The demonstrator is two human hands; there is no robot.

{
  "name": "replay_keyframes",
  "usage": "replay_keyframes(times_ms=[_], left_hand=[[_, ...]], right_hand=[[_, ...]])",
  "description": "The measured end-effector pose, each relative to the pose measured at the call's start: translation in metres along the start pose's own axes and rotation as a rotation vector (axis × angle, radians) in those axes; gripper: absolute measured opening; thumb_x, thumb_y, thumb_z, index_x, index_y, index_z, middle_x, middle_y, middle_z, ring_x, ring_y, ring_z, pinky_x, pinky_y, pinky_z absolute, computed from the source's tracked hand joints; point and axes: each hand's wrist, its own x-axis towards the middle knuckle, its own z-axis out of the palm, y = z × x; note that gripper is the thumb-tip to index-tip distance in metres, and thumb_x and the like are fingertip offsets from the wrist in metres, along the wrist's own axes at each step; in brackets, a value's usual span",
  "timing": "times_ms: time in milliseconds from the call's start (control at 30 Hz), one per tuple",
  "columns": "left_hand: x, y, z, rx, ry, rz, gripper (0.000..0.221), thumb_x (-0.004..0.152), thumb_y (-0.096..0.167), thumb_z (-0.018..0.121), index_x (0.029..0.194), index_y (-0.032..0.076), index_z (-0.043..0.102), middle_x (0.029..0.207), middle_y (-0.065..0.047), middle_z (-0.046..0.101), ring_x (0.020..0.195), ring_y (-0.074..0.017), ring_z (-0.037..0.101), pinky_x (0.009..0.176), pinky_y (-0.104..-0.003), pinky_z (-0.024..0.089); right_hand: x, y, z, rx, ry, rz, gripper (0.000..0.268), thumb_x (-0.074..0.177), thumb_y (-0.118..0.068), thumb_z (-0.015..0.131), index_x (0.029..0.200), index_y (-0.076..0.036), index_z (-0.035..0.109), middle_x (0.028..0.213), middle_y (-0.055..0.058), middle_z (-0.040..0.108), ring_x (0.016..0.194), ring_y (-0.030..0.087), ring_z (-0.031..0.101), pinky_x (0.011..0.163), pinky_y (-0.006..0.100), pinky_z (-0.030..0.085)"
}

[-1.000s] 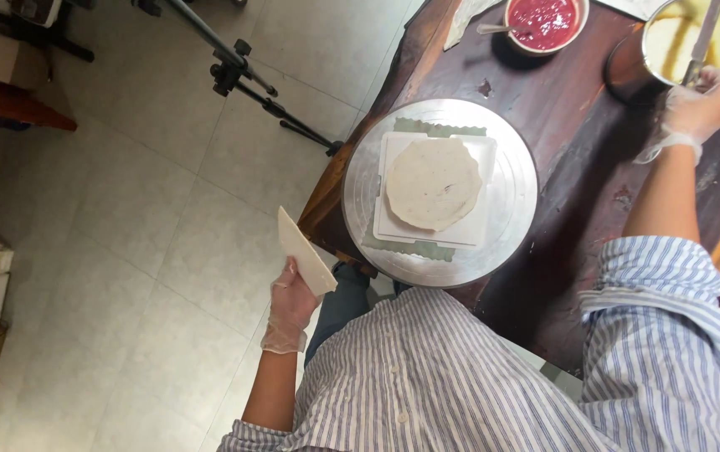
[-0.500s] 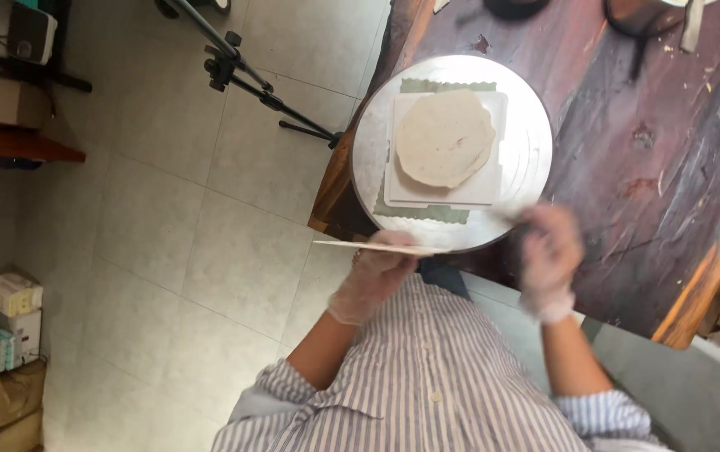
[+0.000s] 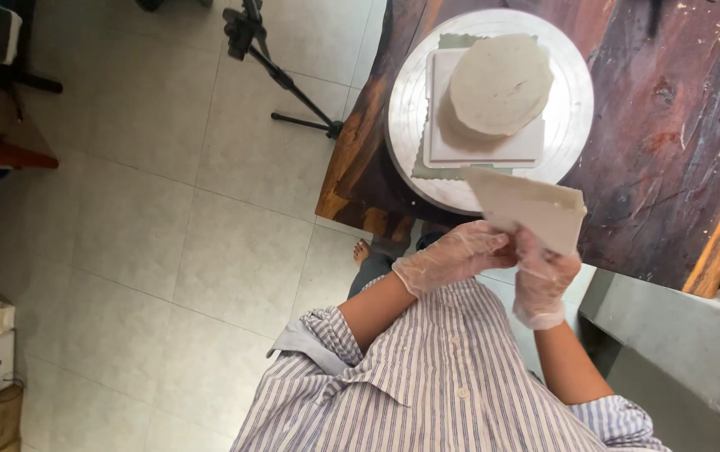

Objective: Apply and smooth frosting on a small round cake using a scraper and palette knife.

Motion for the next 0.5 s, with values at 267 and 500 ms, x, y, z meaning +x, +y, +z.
replay_keyframes(times_ms=[267,500], left_hand=[[-0.021,-0.011,-0.066,0.085,0.369,-0.148,0.048,0.103,0.022,0.067,0.141,-0.004,0.055,0.12,-0.015,0.066,0.113,-0.027,0.065,0.098,-0.04,0.054],[-0.002,-0.018,-0.077,0.028,0.548,0.012,0.047,0.097,0.01,0.064,0.139,-0.002,0.047,0.135,-0.018,0.058,0.13,-0.0365,0.058,0.104,-0.051,0.052]], right_hand=[[0.063,-0.017,0.007,-0.753,-0.079,-0.749,0.017,0.1,-0.008,0.086,0.108,-0.007,0.071,0.1,0.008,0.069,0.093,0.027,0.068,0.087,0.039,0.048],[0.087,-0.024,0.024,-0.736,-0.198,-0.846,0.019,0.097,-0.005,0.084,0.102,-0.009,0.066,0.095,0.004,0.068,0.096,0.026,0.067,0.09,0.04,0.045]])
